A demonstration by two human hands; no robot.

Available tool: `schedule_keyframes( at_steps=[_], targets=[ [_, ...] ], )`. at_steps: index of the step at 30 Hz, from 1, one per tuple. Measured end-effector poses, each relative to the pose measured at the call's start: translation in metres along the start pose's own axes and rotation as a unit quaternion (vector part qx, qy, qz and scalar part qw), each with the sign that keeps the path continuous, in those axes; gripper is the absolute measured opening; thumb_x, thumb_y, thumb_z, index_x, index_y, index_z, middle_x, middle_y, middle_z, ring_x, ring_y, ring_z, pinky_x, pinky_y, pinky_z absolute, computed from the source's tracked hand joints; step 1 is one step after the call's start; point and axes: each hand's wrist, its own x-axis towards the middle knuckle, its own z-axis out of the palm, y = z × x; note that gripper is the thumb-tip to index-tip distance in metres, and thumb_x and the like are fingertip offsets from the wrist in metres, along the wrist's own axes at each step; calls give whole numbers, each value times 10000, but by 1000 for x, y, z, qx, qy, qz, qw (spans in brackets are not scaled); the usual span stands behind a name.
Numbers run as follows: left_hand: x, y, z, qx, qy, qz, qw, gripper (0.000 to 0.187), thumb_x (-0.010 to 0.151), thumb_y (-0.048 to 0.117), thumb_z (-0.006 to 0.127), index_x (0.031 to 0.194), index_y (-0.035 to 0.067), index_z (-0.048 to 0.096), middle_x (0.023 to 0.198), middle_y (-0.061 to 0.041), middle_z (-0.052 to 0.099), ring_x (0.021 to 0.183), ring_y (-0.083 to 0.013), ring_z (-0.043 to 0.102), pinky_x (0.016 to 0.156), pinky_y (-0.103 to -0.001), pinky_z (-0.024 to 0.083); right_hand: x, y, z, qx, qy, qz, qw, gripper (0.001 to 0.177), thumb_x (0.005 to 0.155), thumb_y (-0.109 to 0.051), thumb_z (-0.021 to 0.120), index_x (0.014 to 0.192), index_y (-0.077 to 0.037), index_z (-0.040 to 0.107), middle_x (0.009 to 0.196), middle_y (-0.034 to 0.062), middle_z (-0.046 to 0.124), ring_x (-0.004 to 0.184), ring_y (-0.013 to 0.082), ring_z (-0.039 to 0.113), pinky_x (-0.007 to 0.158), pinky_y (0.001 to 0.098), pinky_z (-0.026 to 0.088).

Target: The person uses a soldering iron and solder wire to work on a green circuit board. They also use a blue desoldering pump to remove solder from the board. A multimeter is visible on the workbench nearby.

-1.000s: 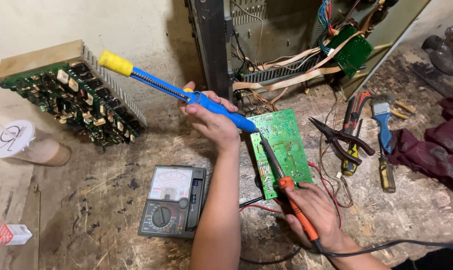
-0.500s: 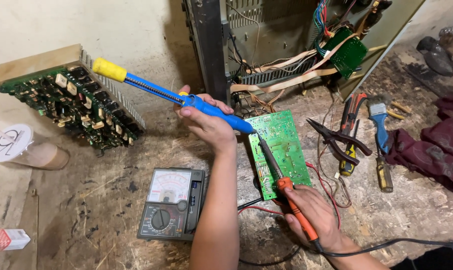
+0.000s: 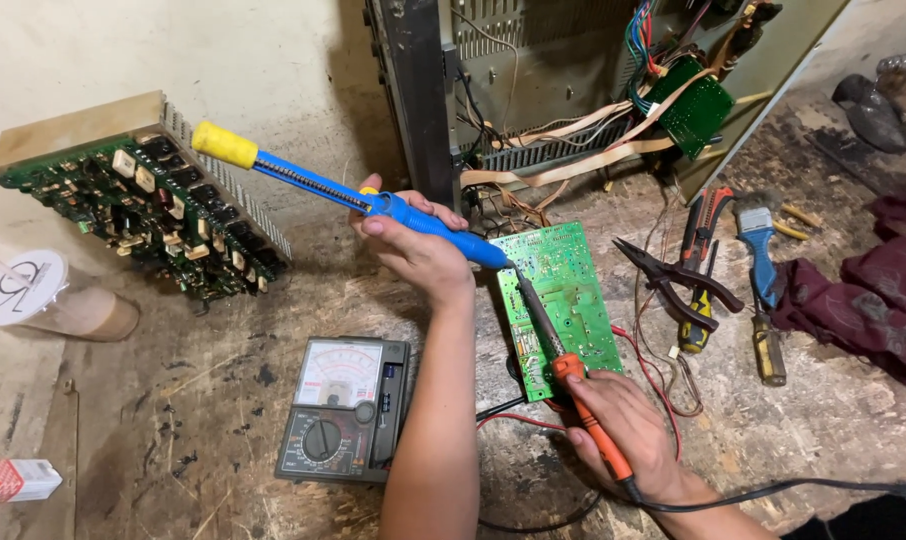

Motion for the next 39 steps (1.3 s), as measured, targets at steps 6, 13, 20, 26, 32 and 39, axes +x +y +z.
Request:
schedule_keyframes(
  at_steps=[6, 13, 20, 26, 32, 39],
  targets=[
    [-2, -1, 1, 7, -6, 9, 1000, 499, 824, 492, 234, 1015, 45, 349, 594, -59, 403, 348, -116, 387, 306, -209, 377, 0, 2, 1, -8, 0, 2, 1000, 339, 781, -173, 483, 1044, 40, 478, 921, 154, 580, 807, 238, 588, 822, 382, 454],
    [-6, -4, 2, 17, -18, 24, 999, 472, 834, 480, 256, 1019, 55, 341, 597, -54, 400, 344, -113, 387, 295, -208, 364, -1, 5, 2, -9, -7, 1, 1000, 365, 790, -184, 486, 1078, 38, 454, 883, 149, 584, 795, 225, 586, 819, 382, 449],
    [-8, -4, 0, 55, 5, 23, 998, 336, 868, 389, 231, 904, 68, 323, 592, -60, 400, 351, -101, 370, 301, -192, 344, -1, 3, 2, 1, -3, 11, 1000, 324, 782, -168, 481, 1031, 39, 483, 888, 159, 583, 795, 237, 588, 812, 394, 447],
    [-1, 8, 8, 15, 62, -25, 998, 381, 852, 402, 209, 934, 52, 337, 580, -65, 384, 343, -125, 359, 282, -224, 341, -11, 4, -2, 66, 54, 29, 996, 342, 769, -193, 480, 997, 60, 501, 999, 204, 563, 906, 293, 594, 863, 378, 473],
    [3, 65, 19, -51, 81, -85, 992, 529, 736, 574, 237, 744, 81, 428, 510, -21, 392, 315, -120, 389, 290, -242, 335, -31, 5, -19, 79, 170, 66, 980, 425, 788, -308, 412, 956, 71, 506, 961, 220, 559, 920, 335, 579, 875, 389, 484],
    [-42, 127, 33, -190, -68, -47, 978, 452, 784, 505, 346, 949, 96, 448, 585, -17, 484, 374, -113, 448, 288, -229, 375, -20, -18, -69, 96, 245, 149, 953, 427, 787, -260, 381, 1026, 88, 443, 976, 290, 534, 904, 331, 590, 854, 332, 457]
  ],
)
